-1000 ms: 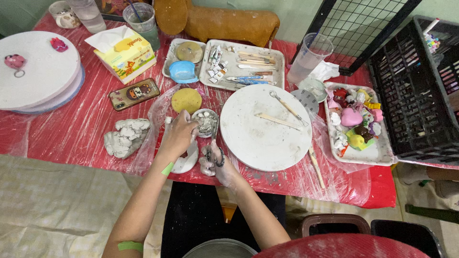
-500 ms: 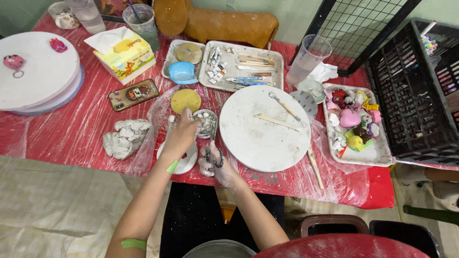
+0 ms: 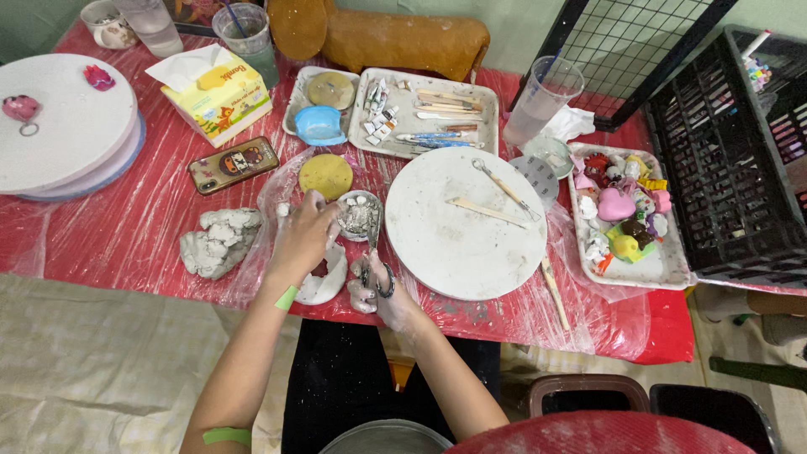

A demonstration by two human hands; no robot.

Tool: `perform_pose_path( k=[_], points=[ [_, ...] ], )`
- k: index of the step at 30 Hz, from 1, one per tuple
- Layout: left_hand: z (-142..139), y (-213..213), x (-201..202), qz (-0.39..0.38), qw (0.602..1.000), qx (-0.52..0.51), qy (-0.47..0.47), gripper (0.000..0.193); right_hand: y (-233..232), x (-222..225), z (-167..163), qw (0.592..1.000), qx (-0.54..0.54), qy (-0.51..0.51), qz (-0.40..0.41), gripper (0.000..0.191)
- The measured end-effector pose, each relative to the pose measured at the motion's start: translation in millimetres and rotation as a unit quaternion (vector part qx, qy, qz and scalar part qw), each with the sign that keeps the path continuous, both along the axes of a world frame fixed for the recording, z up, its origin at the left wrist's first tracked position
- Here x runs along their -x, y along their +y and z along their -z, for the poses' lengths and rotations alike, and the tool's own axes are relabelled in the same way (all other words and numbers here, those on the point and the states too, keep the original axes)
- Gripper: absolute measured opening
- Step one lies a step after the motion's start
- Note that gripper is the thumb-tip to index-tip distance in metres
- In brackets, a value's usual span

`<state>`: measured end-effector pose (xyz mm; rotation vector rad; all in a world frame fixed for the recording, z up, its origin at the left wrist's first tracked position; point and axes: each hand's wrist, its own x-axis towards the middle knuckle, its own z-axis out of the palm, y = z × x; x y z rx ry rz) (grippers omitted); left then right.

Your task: The person sits at a pottery work table and hand-builds a small clay piece on a round bat. They cut small clay pieces with scissors, dip and coat them in a bowl of slip, press the pieces onto a clay form, and smooth the surface with a sponge and their fingers.

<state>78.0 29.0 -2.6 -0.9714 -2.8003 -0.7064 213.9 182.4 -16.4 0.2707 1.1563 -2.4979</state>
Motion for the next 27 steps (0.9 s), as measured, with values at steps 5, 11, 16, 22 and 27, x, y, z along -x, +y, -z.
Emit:
perform_pose_path(
  k=[5, 11, 16, 22, 27],
  points=[
    [-11, 1, 0, -0.001, 0.997, 0.054, -0.059, 0.034, 1, 0, -1, 1.0, -0.004, -0.003, -0.005, 0.061],
    [-7, -5, -7, -0.028, 0.993, -0.048, 0.109, 0.049, 2, -2, -2, 0.998, 0.052, -0.034, 0.003, 0.056],
    [13, 5, -5, 0.013, 0.909, -0.357, -0.213, 0.038, 2, -1, -5, 1.0, 0.006, -0.007, -0.006, 0.057],
    [30, 18, -4, 0.017, 0.715, -0.544, -0.44, 0.032, -2, 3, 0, 0.988, -0.148, 0.037, 0.007, 0.047],
    [34, 21, -5, -0.008, 0.744, -0.517, -0.424, 0.03, -2, 22, 11, 0.986, -0.142, 0.086, -0.015, 0.049]
  ],
)
